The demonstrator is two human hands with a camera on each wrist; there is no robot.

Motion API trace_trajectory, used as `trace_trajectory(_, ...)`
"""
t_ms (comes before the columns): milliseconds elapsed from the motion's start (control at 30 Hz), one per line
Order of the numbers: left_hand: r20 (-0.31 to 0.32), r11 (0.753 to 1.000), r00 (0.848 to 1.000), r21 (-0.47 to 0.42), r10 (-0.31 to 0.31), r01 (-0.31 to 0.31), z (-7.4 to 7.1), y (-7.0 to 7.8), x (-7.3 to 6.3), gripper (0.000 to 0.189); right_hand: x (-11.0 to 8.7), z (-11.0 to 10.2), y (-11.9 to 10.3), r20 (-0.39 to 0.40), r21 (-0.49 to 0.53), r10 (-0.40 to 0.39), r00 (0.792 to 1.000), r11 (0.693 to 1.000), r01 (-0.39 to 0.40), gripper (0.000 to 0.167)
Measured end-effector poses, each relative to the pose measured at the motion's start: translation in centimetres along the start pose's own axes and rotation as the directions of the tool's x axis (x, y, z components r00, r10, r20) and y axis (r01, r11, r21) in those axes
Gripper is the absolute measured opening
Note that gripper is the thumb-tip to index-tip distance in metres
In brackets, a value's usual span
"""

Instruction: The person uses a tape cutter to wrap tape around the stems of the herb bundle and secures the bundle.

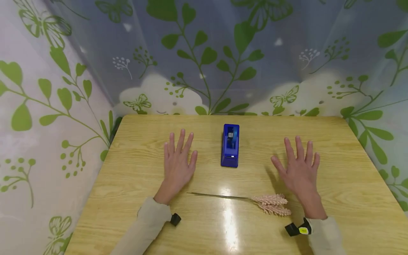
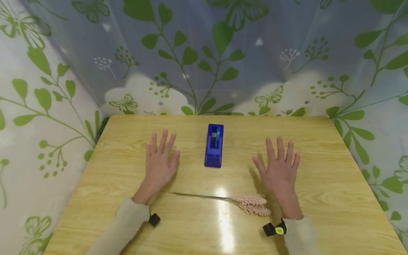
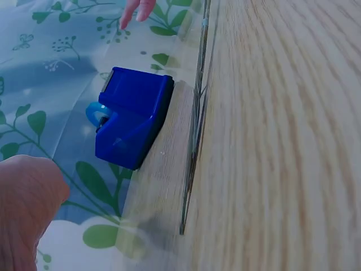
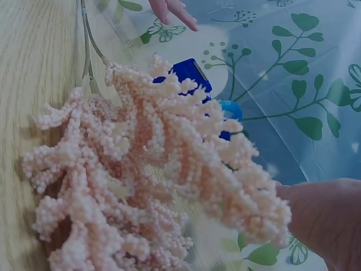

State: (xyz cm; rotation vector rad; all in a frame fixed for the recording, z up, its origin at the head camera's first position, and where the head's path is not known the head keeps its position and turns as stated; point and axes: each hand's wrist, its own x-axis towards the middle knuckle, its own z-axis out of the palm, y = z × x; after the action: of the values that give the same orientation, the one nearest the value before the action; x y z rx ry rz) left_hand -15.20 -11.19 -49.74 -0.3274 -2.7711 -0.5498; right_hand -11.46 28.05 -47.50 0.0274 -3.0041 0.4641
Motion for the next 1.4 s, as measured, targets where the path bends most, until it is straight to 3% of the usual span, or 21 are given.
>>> trace_trajectory(167,0.017,0.999,0.999,-0.040,0.036,-0.035,0.0,0.3,0.7,0.062,0.1,0.1,-0.4,-0.008,-0.005,-0.016,1.000,1.000,0.016,0.087)
trace_trajectory(433,0.140,0.986,0.982,-0.127,0.123,-0.106,-0.5,1.2,3.1,0.068,0.5,0.2,-1.7,-0.010,0.010,-0.053,0.999,0.999,0.053,0.090)
trace_trajectory(667,0.220,0.960,0.957,-0.248,0.187,-0.131,0.0,2.0,4.6,0.067,0.5,0.6,-3.0,0.069,0.008,-0.051,0.996,0.999,0.050,0.081)
trace_trajectory(867,0.275,0.940,0.934,-0.311,0.229,-0.138,0.7,2.6,5.4,0.067,0.8,0.9,-4.4,0.161,0.069,-0.114,0.980,0.992,0.104,0.066)
trace_trajectory(1133,0.284,0.907,0.896,-0.352,0.340,-0.233,2.1,3.1,6.1,0.066,1.6,1.3,-6.3,0.141,0.228,-0.275,0.951,0.944,0.239,0.046)
trace_trajectory(1400,0.305,0.884,0.864,-0.378,0.400,-0.275,2.9,3.9,6.5,0.067,2.5,2.4,-7.4,0.144,0.382,-0.369,0.918,0.877,0.293,0.035)
